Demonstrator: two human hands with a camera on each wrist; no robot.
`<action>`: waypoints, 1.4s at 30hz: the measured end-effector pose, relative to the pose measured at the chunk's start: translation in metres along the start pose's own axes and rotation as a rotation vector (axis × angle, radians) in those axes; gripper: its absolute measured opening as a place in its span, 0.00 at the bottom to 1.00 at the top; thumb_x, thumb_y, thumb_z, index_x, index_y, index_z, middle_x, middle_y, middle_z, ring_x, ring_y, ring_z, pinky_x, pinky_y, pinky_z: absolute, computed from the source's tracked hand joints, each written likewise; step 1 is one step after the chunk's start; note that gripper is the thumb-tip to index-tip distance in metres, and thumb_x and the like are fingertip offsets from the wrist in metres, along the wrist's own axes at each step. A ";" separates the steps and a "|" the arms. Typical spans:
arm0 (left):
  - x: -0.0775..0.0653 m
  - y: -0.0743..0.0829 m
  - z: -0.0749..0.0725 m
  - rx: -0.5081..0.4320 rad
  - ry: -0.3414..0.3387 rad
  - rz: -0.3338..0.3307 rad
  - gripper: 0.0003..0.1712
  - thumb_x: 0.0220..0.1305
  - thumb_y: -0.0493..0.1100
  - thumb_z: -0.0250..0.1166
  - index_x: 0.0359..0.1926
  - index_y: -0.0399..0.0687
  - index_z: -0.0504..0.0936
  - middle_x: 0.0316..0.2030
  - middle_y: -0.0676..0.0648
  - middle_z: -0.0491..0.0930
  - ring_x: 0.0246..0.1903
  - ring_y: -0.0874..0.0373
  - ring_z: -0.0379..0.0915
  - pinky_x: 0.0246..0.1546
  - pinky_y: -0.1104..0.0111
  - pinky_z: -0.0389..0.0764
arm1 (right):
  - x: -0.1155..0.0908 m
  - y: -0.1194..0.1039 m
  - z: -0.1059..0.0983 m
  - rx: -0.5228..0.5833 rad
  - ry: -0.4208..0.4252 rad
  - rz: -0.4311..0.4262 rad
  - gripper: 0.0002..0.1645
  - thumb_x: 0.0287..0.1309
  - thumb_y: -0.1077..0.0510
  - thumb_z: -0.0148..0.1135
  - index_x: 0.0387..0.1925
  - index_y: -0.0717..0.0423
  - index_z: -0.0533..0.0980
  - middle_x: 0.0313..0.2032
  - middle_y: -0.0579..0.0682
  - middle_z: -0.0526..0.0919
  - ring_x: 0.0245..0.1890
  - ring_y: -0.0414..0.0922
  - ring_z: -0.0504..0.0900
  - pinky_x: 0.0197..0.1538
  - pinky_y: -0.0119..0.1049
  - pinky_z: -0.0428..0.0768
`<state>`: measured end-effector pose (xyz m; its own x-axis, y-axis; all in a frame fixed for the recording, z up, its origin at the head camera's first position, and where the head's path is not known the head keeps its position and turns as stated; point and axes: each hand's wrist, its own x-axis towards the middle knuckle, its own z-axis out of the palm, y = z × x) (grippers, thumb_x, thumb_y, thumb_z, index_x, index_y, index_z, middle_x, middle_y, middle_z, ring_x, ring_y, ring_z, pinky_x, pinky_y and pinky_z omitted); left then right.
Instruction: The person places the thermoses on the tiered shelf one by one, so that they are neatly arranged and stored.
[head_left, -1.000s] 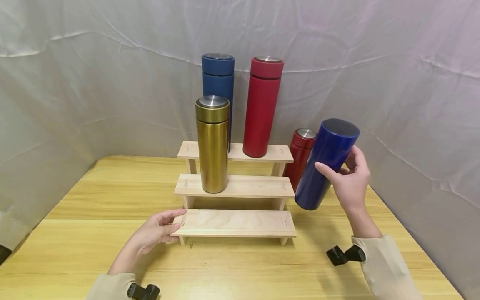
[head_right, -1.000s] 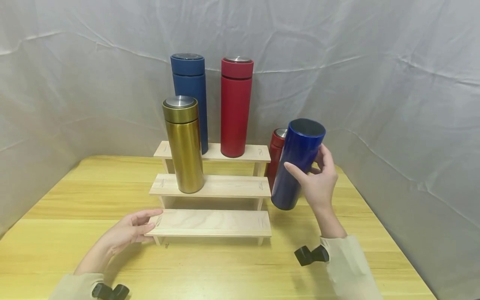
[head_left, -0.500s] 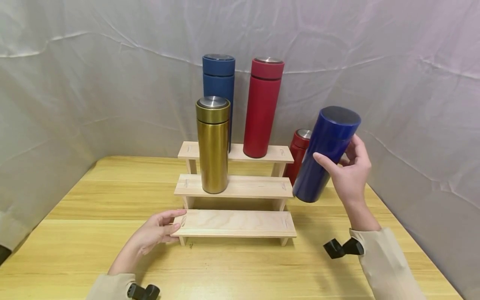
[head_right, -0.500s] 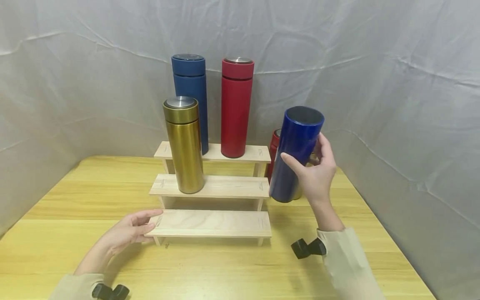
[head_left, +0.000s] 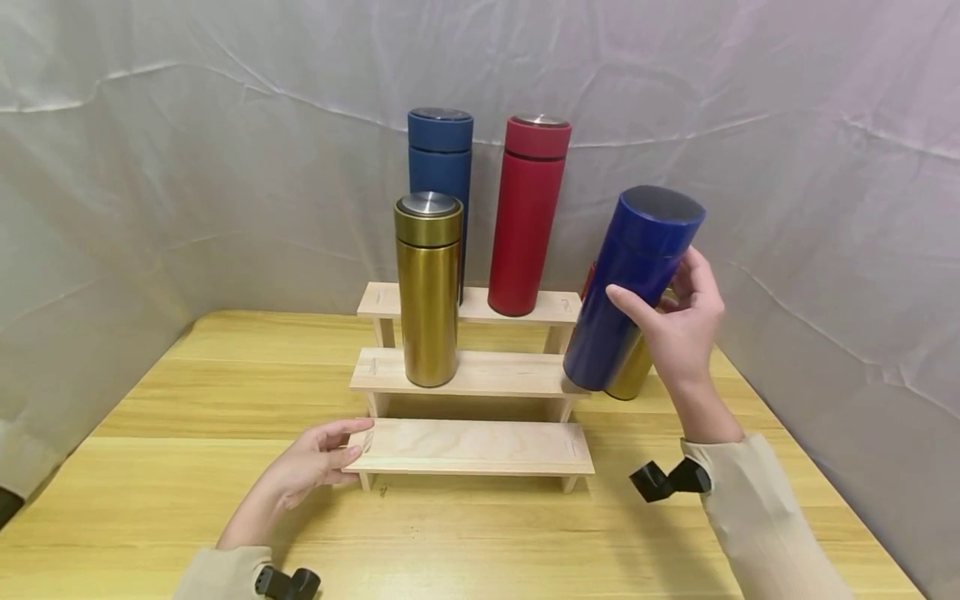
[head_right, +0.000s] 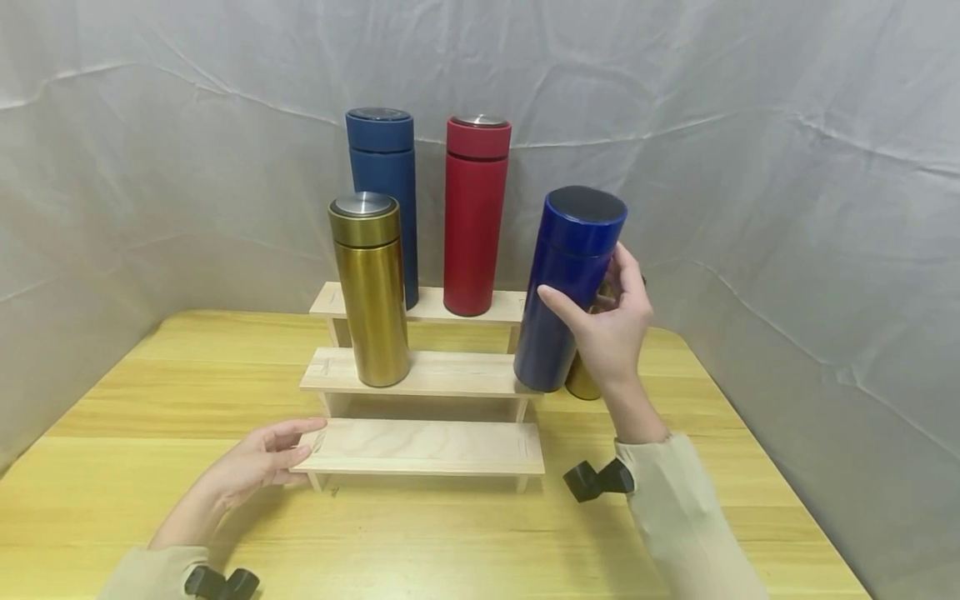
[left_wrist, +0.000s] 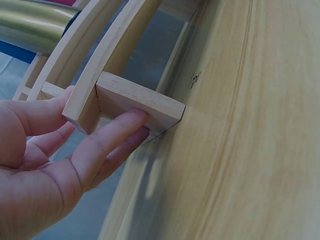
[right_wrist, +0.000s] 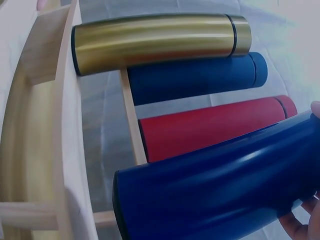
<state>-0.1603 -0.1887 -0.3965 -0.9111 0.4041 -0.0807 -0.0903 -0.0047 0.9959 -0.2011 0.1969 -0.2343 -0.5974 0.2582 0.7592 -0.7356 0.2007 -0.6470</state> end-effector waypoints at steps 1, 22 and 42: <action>0.000 0.000 0.000 0.000 0.003 0.000 0.33 0.61 0.36 0.56 0.61 0.25 0.53 0.59 0.23 0.48 0.44 0.50 0.70 0.46 0.51 0.73 | 0.001 -0.001 0.002 0.007 -0.002 0.000 0.39 0.32 0.68 0.73 0.53 0.58 0.70 0.42 0.54 0.78 0.37 0.46 0.76 0.33 0.25 0.79; 0.001 -0.001 0.000 0.000 0.014 -0.012 0.31 0.61 0.33 0.55 0.61 0.25 0.54 0.56 0.25 0.54 0.41 0.54 0.71 0.46 0.52 0.73 | 0.006 -0.003 0.041 0.064 -0.063 0.041 0.40 0.35 0.64 0.73 0.56 0.58 0.68 0.43 0.54 0.78 0.39 0.44 0.77 0.36 0.28 0.79; 0.001 -0.001 -0.002 0.015 0.006 -0.009 0.31 0.61 0.34 0.55 0.61 0.25 0.54 0.57 0.24 0.52 0.44 0.52 0.69 0.46 0.52 0.73 | -0.014 0.000 0.077 -0.026 -0.106 0.121 0.37 0.37 0.68 0.71 0.54 0.65 0.68 0.42 0.60 0.78 0.39 0.43 0.76 0.38 0.34 0.79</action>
<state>-0.1618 -0.1899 -0.3980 -0.9127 0.3986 -0.0898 -0.0925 0.0126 0.9956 -0.2173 0.1206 -0.2393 -0.7127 0.1809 0.6777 -0.6483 0.1990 -0.7349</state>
